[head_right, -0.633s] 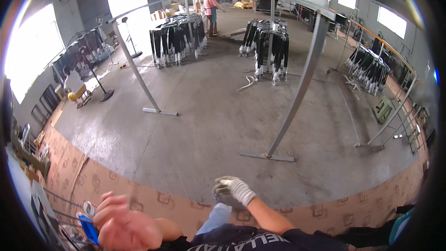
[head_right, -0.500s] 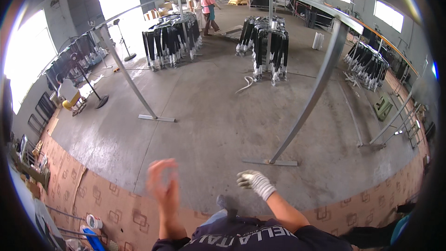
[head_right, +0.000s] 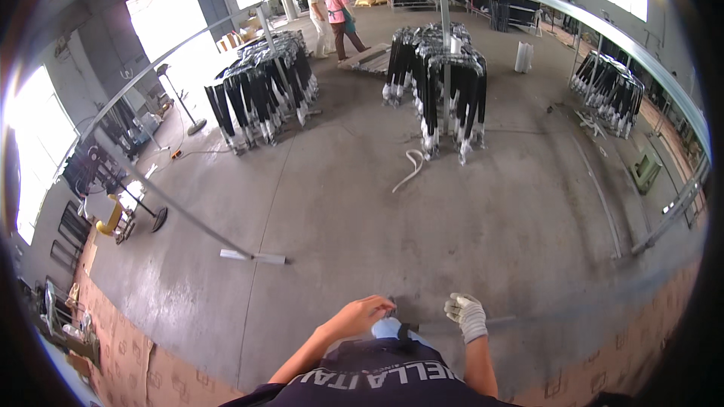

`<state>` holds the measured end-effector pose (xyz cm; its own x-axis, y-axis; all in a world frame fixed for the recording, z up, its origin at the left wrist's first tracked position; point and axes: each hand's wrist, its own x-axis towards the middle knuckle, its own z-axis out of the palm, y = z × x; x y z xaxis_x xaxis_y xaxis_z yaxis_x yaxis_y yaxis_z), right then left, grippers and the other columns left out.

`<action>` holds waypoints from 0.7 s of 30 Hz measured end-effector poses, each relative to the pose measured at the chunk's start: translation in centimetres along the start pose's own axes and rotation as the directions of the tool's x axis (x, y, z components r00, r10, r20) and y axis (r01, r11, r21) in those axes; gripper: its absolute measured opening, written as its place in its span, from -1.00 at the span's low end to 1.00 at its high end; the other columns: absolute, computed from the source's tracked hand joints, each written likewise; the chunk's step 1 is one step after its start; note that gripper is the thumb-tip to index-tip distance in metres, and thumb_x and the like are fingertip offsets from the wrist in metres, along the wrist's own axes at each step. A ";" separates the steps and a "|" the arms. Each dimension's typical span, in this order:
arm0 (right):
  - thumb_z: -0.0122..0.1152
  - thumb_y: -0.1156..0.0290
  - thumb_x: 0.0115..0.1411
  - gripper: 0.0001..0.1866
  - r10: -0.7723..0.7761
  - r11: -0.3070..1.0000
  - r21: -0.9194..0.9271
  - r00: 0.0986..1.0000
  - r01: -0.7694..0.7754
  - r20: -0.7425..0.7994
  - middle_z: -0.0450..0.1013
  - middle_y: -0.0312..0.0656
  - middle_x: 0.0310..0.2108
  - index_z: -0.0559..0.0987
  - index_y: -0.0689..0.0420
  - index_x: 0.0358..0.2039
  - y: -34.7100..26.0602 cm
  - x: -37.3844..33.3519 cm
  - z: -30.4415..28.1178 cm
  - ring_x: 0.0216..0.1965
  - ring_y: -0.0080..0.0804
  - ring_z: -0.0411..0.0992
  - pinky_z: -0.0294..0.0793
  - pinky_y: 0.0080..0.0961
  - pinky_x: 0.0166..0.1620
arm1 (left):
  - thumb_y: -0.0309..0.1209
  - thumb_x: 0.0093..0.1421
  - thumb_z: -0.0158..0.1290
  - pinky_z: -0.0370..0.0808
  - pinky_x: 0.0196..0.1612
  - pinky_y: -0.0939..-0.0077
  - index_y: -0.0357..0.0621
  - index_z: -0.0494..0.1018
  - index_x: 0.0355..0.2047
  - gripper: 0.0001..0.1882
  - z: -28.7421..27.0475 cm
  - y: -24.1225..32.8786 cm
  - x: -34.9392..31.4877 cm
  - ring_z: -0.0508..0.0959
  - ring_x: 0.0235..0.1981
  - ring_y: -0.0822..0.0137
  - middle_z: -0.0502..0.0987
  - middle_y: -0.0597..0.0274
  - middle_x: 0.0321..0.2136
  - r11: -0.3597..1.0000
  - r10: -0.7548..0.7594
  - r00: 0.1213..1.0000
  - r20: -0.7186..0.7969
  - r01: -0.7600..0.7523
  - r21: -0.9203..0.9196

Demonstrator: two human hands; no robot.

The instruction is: The person peels adhesive labels from a sheet and applies them individually to the plastic wrap on stacked metal frames.

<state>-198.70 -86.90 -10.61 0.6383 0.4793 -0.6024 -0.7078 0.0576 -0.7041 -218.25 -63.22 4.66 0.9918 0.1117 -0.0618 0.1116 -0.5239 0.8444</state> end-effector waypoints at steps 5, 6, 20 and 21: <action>0.12 0.44 0.04 -0.83 -0.135 0.990 0.067 0.982 0.127 0.132 0.44 -0.18 -0.50 0.49 0.22 -0.34 -11.7 15.1 17.0 -0.48 -0.43 0.45 0.45 -0.53 -0.42 | -0.46 0.13 -0.13 0.41 -0.21 0.43 -0.16 0.38 -0.20 -0.78 -11.7 -6.5 8.1 0.49 -0.28 0.23 0.47 0.14 -0.27 0.992 -0.098 0.975 -0.200 0.112 0.063; 0.13 0.39 0.05 -0.78 -0.153 0.985 -0.054 0.972 0.165 0.177 0.45 -0.20 -0.45 0.48 0.23 -0.31 -14.7 15.0 21.5 -0.42 -0.50 0.45 0.46 -0.62 -0.34 | -0.47 0.13 -0.13 0.40 -0.19 0.47 -0.19 0.38 -0.20 -0.77 -13.4 -8.4 8.9 0.49 -0.27 0.28 0.47 0.15 -0.28 0.989 -0.146 0.953 -0.266 0.146 -0.022; 0.06 0.23 0.07 -0.54 -0.745 -0.006 -0.591 0.391 0.806 0.541 0.27 -0.07 0.01 0.34 0.06 0.00 -31.5 39.4 48.6 0.08 -0.16 0.18 0.13 -0.36 0.10 | 0.03 0.02 0.02 0.31 0.01 0.23 -0.18 0.18 0.01 -0.32 -29.7 -23.1 52.9 0.33 -0.02 0.15 0.29 0.06 -0.02 -0.019 0.149 0.987 0.056 0.059 -0.998; 0.06 0.23 0.07 -0.54 -0.739 0.066 -0.566 0.421 0.822 0.525 0.27 -0.08 0.01 0.34 0.07 -0.01 -34.0 40.9 49.2 0.08 -0.17 0.18 0.14 -0.37 0.10 | 0.02 0.00 0.04 0.30 0.03 0.23 -0.20 0.20 -0.01 -0.32 -30.5 -24.6 56.5 0.34 -0.03 0.16 0.31 0.07 -0.05 -0.123 0.201 0.973 0.113 0.139 -0.983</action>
<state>-163.44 -26.20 7.18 0.6334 0.6191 0.4642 0.6490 -0.0984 -0.7544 -166.84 -18.25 -3.39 0.9945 -0.0919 0.0501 0.0633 0.9096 0.4107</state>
